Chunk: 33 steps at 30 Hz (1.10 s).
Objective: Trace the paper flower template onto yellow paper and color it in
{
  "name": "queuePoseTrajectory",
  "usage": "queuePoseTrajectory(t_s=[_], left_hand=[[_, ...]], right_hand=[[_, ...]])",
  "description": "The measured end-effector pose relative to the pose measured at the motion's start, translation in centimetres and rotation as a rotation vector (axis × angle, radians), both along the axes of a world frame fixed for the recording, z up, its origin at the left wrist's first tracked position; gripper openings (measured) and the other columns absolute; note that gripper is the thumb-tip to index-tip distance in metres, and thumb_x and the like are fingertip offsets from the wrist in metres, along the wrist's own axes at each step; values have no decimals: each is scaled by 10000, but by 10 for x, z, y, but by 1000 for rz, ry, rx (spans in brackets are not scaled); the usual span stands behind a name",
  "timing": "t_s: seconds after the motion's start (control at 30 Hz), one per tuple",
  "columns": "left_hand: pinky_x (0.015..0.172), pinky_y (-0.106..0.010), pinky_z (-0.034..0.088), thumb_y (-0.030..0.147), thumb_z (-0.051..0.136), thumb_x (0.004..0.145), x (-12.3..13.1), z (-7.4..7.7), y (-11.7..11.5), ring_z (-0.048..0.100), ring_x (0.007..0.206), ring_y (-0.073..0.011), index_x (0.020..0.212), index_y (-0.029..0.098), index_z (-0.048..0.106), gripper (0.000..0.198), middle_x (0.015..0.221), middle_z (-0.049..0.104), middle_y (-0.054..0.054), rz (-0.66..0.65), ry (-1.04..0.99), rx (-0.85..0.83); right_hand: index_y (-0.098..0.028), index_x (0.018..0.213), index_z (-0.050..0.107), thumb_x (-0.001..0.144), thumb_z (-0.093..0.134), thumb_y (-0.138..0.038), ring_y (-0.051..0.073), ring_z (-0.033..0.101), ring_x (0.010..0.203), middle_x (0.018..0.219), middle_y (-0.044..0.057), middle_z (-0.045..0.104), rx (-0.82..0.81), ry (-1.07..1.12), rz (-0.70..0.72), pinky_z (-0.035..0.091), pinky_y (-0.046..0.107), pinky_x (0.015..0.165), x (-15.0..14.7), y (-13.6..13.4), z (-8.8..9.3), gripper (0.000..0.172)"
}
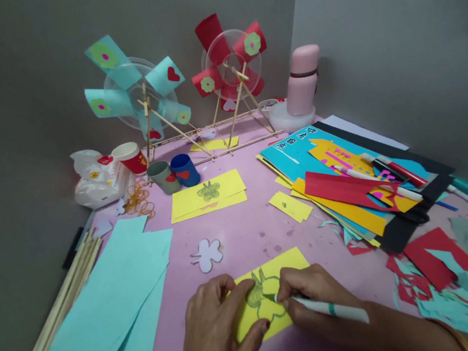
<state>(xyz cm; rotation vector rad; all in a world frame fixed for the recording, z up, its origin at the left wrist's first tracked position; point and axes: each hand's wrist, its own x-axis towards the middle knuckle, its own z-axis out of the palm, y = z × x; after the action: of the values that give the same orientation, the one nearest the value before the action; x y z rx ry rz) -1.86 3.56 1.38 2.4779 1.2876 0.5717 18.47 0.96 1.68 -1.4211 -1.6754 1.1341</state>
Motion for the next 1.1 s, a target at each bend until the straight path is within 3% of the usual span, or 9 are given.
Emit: queuePoseTrajectory(t_s=[0.27, 0.4, 0.7, 1.1], left_hand=[[740, -367, 449, 418, 645, 789, -3, 0, 3, 531, 913, -242, 1163, 315, 583, 393, 1022, 566, -55, -49, 40, 17], [747, -372, 448, 412, 646, 786, -2, 1, 3, 528, 918, -243, 1155, 316, 590, 386, 1026, 566, -52, -30, 32, 19], [797, -393, 397, 392, 665, 776, 2, 0, -2, 497, 945, -249, 1146, 333, 587, 383, 1037, 543, -46, 24, -38, -22], [745, -355, 430, 432, 640, 796, -3, -1, 3, 524, 912, -236, 1163, 316, 583, 389, 1024, 562, -49, -47, 38, 13]], right_hand=[[-218, 645, 480, 638, 427, -161, 120, 463, 487, 535, -45, 489, -45, -8, -35, 342, 211, 482, 0, 1, 5, 79], [-222, 685, 487, 684, 427, -168, 108, 409, 438, 483, -73, 431, 12, 56, -18, 310, 205, 453, 2, 0, 1, 81], [-213, 731, 493, 778, 467, -155, 89, 437, 483, 567, -74, 489, 113, 35, 60, 308, 197, 492, 2, 0, -10, 79], [-202, 715, 510, 748, 504, -126, 68, 391, 466, 547, -88, 446, 171, 112, 97, 290, 174, 483, 3, -1, -15, 83]])
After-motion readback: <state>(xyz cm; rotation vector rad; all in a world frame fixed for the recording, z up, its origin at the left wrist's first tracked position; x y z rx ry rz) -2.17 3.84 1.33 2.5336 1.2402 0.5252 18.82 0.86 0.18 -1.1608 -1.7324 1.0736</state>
